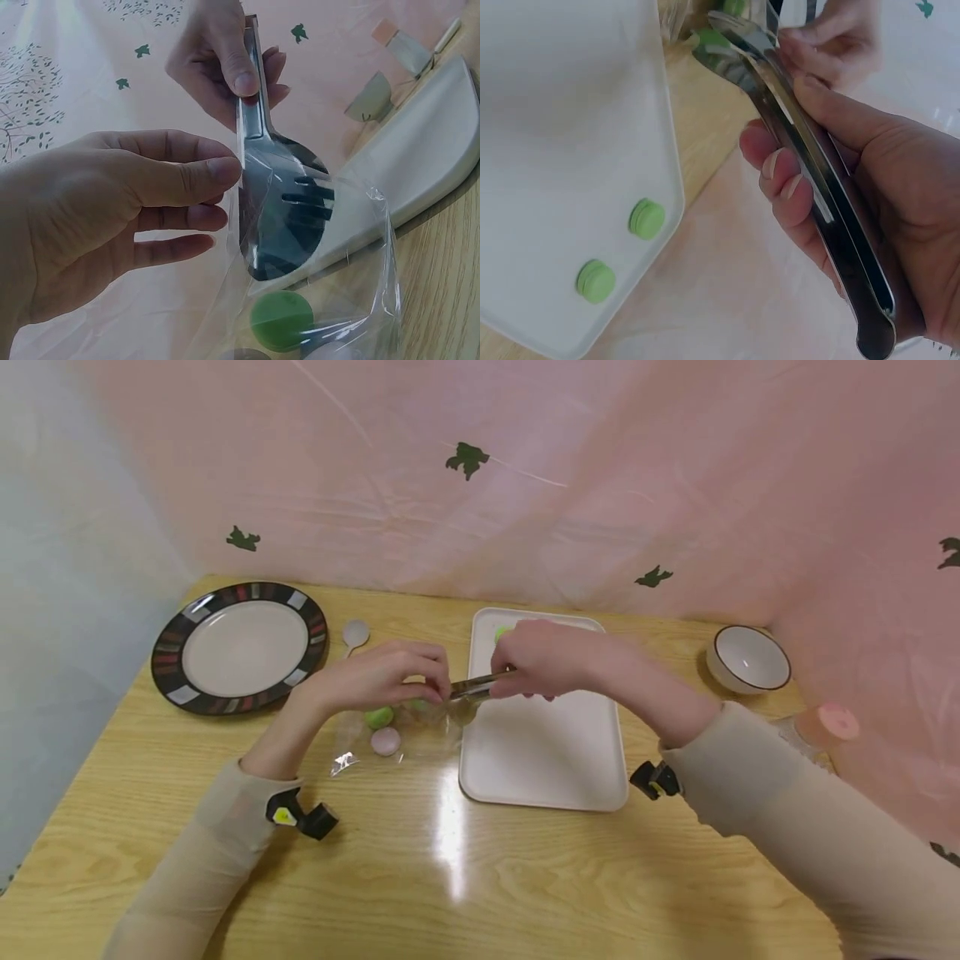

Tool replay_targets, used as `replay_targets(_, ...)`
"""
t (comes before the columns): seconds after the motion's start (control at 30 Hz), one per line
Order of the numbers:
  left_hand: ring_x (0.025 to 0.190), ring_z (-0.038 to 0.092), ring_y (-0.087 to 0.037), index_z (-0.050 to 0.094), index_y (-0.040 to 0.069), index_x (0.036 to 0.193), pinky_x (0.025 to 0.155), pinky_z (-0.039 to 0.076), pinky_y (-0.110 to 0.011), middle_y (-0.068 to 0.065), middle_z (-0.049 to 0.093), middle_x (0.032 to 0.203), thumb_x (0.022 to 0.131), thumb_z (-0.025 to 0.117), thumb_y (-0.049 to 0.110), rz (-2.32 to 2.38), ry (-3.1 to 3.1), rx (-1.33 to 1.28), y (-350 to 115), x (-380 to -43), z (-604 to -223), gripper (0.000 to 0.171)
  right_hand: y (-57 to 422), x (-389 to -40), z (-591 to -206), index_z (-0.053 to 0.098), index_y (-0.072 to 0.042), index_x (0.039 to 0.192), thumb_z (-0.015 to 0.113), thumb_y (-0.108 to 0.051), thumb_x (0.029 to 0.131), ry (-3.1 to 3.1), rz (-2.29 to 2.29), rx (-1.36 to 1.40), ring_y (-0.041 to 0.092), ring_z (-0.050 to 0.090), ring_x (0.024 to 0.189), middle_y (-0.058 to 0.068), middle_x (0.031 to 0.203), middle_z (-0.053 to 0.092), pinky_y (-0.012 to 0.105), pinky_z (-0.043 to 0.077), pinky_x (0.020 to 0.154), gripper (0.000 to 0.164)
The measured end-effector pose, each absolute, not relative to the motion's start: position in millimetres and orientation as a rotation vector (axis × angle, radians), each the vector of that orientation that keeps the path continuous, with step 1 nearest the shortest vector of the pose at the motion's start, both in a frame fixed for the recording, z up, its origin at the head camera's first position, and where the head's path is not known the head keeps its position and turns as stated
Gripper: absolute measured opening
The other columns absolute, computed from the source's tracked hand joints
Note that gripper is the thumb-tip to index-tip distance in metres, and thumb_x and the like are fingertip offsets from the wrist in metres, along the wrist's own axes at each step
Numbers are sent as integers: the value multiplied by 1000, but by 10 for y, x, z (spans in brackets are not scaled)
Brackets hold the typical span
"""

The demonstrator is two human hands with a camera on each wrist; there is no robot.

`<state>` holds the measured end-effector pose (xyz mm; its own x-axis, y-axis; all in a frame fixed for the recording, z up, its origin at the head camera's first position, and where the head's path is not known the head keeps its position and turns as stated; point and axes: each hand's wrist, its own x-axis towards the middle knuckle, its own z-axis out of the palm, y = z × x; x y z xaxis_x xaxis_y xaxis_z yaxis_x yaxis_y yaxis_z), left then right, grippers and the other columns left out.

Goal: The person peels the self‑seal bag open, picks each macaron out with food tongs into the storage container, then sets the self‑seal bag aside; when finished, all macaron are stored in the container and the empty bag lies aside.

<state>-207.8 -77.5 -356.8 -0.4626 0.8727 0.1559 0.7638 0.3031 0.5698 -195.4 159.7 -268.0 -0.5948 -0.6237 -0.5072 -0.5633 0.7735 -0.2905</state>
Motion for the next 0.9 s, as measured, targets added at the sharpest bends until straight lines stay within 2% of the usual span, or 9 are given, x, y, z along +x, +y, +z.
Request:
replay_targets(0.17,84,55,0,68,22,90,77,48,-20,12,58,92,89,64,22,880,2378,1506,-768,-2077,-3555,5,1487,-1884,-2720,70,-20,88,63,-33,90,2455,-23,-948,9,51,53,-5,65,61,25,43,52,15)
replay_targets(0.3,84,55,-1,69,22,90,77,49,-20,12,58,92,89,64,22,868,2389,1508,-767,-2072,-3552,5,1415,-1833,-2719,71,-17,86,65,-33,88,2521,66,-976,10,48,55,-6,64,59,24,40,52,17)
replay_targets(0.6,85,56,-3,70,19,90,80,52,-31,10,60,92,88,66,20,902,2405,1528,-768,-2088,-3567,4,1350,-1725,-2669,68,-14,81,66,-35,87,2618,202,-1003,12,45,54,-4,62,55,24,37,51,22)
replay_targets(0.9,83,56,-2,70,18,90,78,51,-28,11,59,90,87,67,18,913,2406,1539,-792,-2106,-3584,4,1314,-1734,-2715,65,-15,77,67,-35,87,2642,222,-1040,13,43,53,-3,61,53,23,35,50,22)
